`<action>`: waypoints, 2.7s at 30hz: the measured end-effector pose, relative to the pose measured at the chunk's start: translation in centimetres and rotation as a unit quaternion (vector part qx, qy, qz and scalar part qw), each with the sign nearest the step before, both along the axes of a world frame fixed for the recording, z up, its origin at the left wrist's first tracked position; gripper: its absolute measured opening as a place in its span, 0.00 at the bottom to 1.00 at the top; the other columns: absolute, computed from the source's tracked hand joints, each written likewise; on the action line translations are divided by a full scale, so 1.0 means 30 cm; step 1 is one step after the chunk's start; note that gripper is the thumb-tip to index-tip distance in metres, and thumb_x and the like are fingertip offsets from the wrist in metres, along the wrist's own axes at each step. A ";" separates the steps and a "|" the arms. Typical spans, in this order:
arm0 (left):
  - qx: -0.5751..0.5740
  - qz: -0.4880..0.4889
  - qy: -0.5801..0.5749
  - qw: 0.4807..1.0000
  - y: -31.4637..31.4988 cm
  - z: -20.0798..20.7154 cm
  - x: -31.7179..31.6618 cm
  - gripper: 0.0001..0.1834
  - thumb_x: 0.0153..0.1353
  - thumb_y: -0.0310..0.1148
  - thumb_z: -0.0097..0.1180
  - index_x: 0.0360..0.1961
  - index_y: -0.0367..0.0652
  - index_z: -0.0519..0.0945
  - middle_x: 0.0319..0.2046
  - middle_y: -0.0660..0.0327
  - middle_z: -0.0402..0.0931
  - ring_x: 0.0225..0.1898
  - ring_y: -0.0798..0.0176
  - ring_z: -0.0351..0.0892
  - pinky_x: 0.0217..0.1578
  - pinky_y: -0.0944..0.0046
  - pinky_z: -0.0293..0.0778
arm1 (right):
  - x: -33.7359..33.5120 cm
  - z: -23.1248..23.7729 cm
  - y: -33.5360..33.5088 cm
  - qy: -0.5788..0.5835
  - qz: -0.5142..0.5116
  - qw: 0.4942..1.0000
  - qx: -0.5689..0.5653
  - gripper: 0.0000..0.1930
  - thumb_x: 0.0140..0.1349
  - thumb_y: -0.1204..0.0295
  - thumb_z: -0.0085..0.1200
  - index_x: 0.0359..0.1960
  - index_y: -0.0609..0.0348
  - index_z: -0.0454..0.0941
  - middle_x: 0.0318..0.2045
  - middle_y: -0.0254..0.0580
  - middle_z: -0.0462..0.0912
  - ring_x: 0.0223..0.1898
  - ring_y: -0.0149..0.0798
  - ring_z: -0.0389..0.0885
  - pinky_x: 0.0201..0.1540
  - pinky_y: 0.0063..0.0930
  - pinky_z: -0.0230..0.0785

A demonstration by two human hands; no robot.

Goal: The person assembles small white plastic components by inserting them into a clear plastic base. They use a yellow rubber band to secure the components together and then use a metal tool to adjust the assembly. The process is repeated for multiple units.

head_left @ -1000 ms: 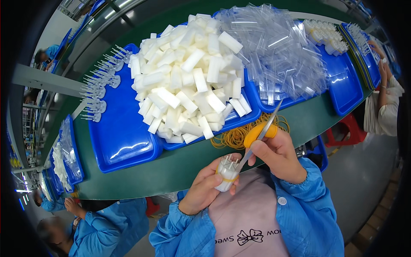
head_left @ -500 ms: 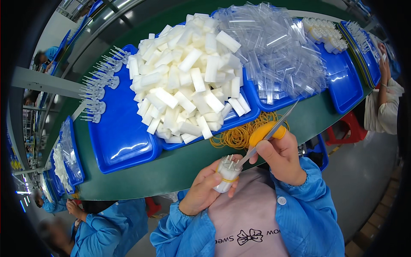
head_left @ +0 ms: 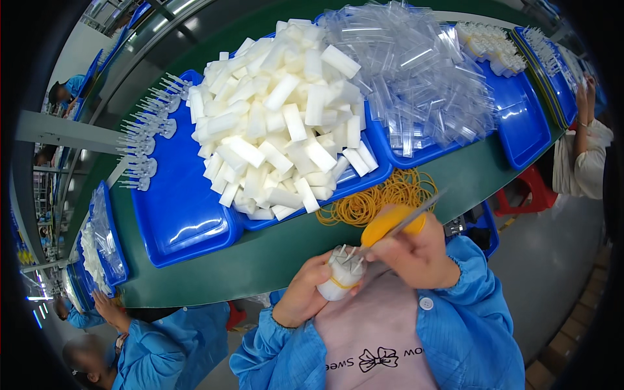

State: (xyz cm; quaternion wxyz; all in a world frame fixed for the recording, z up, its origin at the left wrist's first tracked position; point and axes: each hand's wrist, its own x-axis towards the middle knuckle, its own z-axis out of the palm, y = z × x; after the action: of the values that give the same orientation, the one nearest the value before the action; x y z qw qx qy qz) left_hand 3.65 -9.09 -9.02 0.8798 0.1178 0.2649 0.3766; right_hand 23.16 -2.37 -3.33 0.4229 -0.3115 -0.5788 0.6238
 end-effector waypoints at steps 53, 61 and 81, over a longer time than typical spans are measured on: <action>0.064 0.008 0.079 0.995 0.014 0.013 0.040 0.36 0.61 0.56 0.50 0.58 0.39 0.60 0.45 0.52 0.69 0.36 0.61 0.73 0.30 0.66 0.70 | 0.031 -0.066 0.014 -0.037 0.027 0.997 -0.062 0.08 0.64 0.73 0.49 0.41 0.64 0.73 0.31 0.39 0.77 0.27 0.27 0.75 0.29 0.19 0.69; 0.046 0.024 -0.060 0.997 0.030 -0.013 0.031 0.34 0.64 0.55 0.46 0.58 0.37 0.61 0.45 0.54 0.70 0.38 0.62 0.73 0.31 0.66 0.71 | 0.059 -0.028 -0.007 -0.005 -0.118 0.991 -0.056 0.03 0.59 0.77 0.53 0.31 0.65 0.77 0.29 0.39 0.80 0.31 0.30 0.78 0.34 0.24 0.69; 0.021 0.013 -0.064 0.998 0.087 0.097 0.058 0.31 0.67 0.43 0.42 0.66 0.38 0.54 0.54 0.52 0.67 0.49 0.56 0.73 0.45 0.58 0.72 | 0.424 -0.141 0.032 -0.454 -0.322 0.787 0.267 0.17 0.52 0.77 0.59 0.45 0.65 0.75 0.44 0.49 0.77 0.40 0.49 0.78 0.44 0.33 0.70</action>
State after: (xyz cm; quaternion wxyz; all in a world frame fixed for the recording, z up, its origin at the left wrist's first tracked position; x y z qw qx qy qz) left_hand 5.38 -6.48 -6.12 0.8872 0.1085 0.2015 0.4006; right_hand 35.88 -1.42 -7.55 0.3538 -0.6015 -0.7138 0.0585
